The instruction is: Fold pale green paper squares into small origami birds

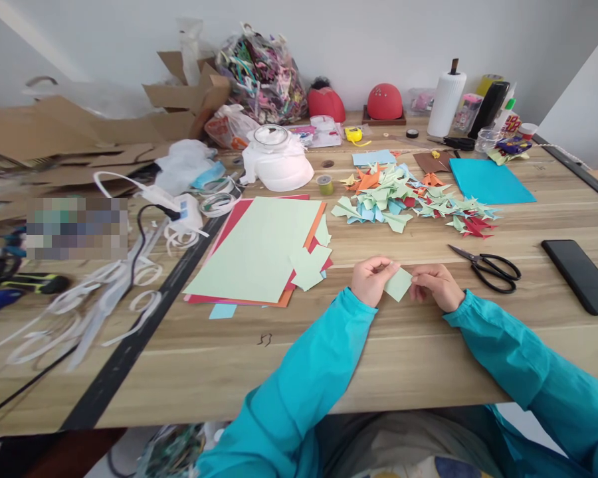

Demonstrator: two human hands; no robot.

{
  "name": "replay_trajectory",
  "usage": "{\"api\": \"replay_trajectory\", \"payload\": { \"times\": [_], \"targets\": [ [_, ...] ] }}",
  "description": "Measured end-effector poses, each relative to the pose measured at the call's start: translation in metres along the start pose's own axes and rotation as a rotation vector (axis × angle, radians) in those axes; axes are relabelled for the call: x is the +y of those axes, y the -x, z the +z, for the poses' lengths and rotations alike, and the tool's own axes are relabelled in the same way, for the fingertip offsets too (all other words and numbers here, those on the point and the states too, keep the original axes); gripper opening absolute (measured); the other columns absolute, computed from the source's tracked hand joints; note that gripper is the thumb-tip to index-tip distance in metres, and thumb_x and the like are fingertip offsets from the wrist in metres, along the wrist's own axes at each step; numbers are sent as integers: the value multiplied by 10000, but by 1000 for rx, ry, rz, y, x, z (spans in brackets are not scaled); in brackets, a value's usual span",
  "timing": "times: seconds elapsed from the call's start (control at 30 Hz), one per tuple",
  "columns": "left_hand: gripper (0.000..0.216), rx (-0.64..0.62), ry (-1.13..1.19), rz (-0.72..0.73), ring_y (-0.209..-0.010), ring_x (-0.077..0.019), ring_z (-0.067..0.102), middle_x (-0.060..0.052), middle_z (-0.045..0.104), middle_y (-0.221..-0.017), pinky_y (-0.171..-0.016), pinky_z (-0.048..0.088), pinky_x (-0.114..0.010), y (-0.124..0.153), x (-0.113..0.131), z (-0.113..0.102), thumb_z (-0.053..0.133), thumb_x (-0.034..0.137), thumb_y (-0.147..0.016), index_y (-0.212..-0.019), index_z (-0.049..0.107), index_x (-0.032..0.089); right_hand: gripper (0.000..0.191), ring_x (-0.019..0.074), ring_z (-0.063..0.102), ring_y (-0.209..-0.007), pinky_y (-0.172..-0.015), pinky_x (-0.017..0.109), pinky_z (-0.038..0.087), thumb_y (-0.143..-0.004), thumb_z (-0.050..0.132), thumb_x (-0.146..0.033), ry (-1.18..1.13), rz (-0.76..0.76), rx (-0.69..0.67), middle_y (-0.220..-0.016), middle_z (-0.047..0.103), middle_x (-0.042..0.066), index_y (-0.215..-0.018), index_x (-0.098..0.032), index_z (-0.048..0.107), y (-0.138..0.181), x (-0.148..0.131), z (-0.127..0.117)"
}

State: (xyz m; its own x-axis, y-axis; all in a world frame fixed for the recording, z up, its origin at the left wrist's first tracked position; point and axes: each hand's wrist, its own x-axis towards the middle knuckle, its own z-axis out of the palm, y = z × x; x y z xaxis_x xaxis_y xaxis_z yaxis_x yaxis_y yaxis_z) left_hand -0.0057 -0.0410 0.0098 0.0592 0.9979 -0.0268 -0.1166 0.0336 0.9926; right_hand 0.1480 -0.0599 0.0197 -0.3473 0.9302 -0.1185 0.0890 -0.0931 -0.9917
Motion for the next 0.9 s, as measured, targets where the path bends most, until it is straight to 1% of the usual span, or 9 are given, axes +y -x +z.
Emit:
{"api": "replay_trajectory", "payload": {
  "times": [0.1,0.23,0.37,0.47,0.53,0.63,0.77,0.83,0.9],
  "targets": [
    [247,40,79,-37,-495,-82,461,19,555,-528,-475,349,-207,-5,-4,-5,712,361,-579,-564,606,139,211,104,488,-437,-450,237,366,-702,455,-200,-28,-50,36,-522,596,23,-546,-147,588,0,1,-2],
    [265,112,137,-23,-497,-75,455,32,535,-526,-471,344,-198,-12,-9,-13,714,371,-578,-559,578,144,198,108,496,-440,-446,236,379,-708,443,-190,-89,-102,169,-521,585,19,-552,-159,559,-3,2,-8],
    [285,90,107,3,-499,-75,452,33,529,-527,-480,347,-201,-10,-8,-11,703,400,-593,-568,577,146,190,105,503,-453,-450,231,387,-776,507,-294,-65,-77,112,-553,597,13,-647,-163,555,-5,4,-6],
    [297,76,55,21,-499,-72,440,36,515,-518,-483,340,-201,-6,-4,-7,694,409,-605,-562,565,145,268,96,499,-485,-484,230,406,-809,517,-397,9,-117,54,-591,591,9,-687,-162,553,-4,6,0],
    [296,65,35,23,-502,-72,435,36,510,-519,-488,338,-202,-4,-2,-5,690,406,-607,-564,562,143,311,89,490,-489,-493,227,410,-813,511,-439,52,-135,63,-599,584,8,-677,-162,546,-4,6,2],
    [280,26,29,-3,-521,-79,448,28,531,-542,-504,351,-207,-2,1,-4,686,395,-602,-587,572,140,331,91,493,-486,-485,226,408,-806,509,-471,69,-143,130,-580,573,1,-678,-167,531,-4,5,1],
    [228,-35,-1,-30,-529,-88,454,23,537,-547,-521,361,-217,1,3,-3,667,353,-611,-616,587,140,328,98,468,-475,-467,229,380,-799,507,-478,116,-149,222,-516,505,-24,-670,-177,509,-5,1,-3],
    [191,-113,-38,-41,-533,-95,454,20,534,-546,-524,360,-224,3,3,-3,643,324,-625,-615,588,141,327,95,437,-492,-465,226,354,-799,500,-477,172,-163,241,-540,481,-24,-671,-176,514,-5,0,-5],
    [175,-223,-90,-31,-542,-103,454,16,526,-550,-527,355,-230,5,4,-2,609,311,-649,-605,585,143,322,93,414,-519,-472,224,335,-809,484,-464,244,-182,199,-570,464,-21,-678,-172,519,-4,1,-6]
  ]
}}
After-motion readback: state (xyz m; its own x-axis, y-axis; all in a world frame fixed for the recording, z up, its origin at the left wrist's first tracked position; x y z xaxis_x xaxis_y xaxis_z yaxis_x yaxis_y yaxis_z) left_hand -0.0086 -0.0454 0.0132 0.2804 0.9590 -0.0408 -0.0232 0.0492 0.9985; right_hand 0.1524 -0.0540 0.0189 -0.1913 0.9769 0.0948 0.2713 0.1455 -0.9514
